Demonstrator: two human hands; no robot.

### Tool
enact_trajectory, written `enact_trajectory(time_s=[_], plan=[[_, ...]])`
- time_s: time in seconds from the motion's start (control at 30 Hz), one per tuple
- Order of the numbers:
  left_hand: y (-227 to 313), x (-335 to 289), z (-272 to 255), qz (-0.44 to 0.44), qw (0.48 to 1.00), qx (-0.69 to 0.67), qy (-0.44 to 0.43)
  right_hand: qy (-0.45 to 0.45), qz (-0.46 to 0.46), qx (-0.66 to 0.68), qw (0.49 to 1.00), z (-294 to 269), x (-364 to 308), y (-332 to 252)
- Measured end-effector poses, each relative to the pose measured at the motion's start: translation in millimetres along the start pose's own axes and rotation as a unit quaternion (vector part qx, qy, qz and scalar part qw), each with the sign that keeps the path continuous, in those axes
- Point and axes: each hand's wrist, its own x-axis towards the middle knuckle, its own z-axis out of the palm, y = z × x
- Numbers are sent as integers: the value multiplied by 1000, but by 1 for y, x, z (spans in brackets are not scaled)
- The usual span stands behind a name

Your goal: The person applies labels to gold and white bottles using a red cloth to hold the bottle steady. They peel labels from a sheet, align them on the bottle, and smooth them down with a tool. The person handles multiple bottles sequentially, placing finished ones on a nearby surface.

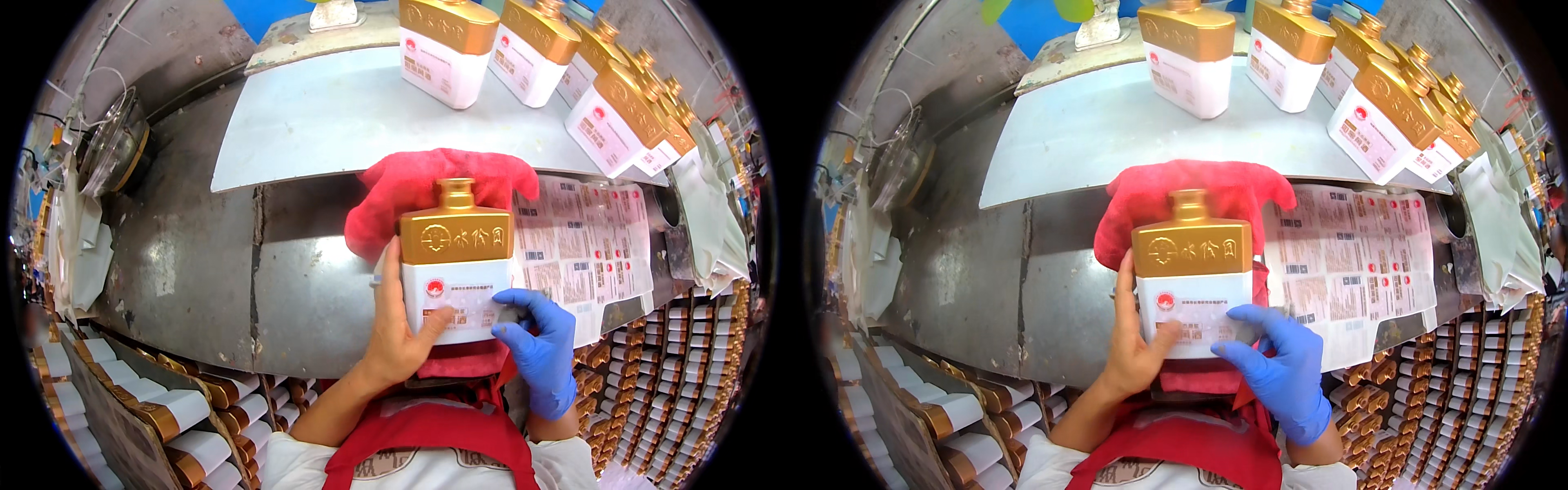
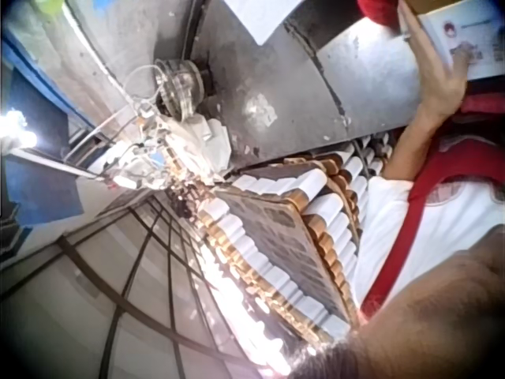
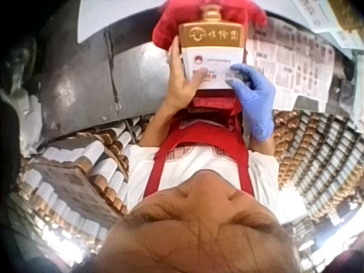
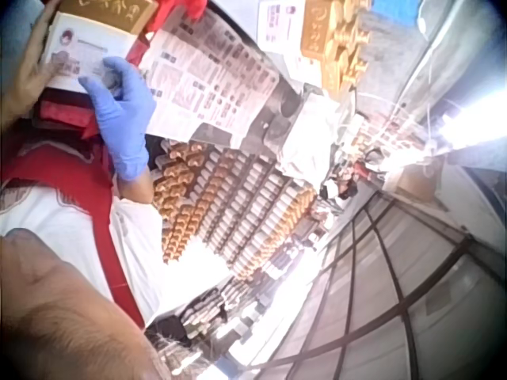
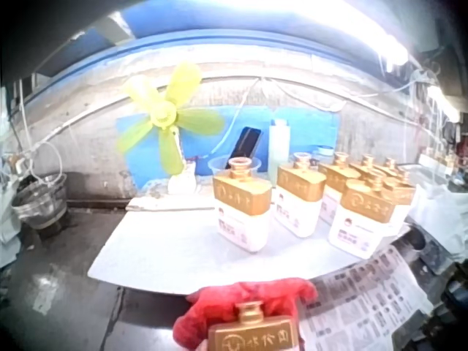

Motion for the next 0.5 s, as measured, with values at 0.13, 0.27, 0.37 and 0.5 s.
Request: enact_trajectory(time_s=[0.13,0.27,0.37,0.5], plan=[[3,12,-9,-28,991,-129,6,64,44,-30,997,5,8,-1],[8,17,-16,-13,998,-25,-50,48,-11,-46,998,7,19,0],[21,18,-8,-20,993,-84,-74,-2,36,-28,999,10,24,-10],[21,18,-1,-29,994,-97,-51,-16,64,-53,996,8,23,-7]])
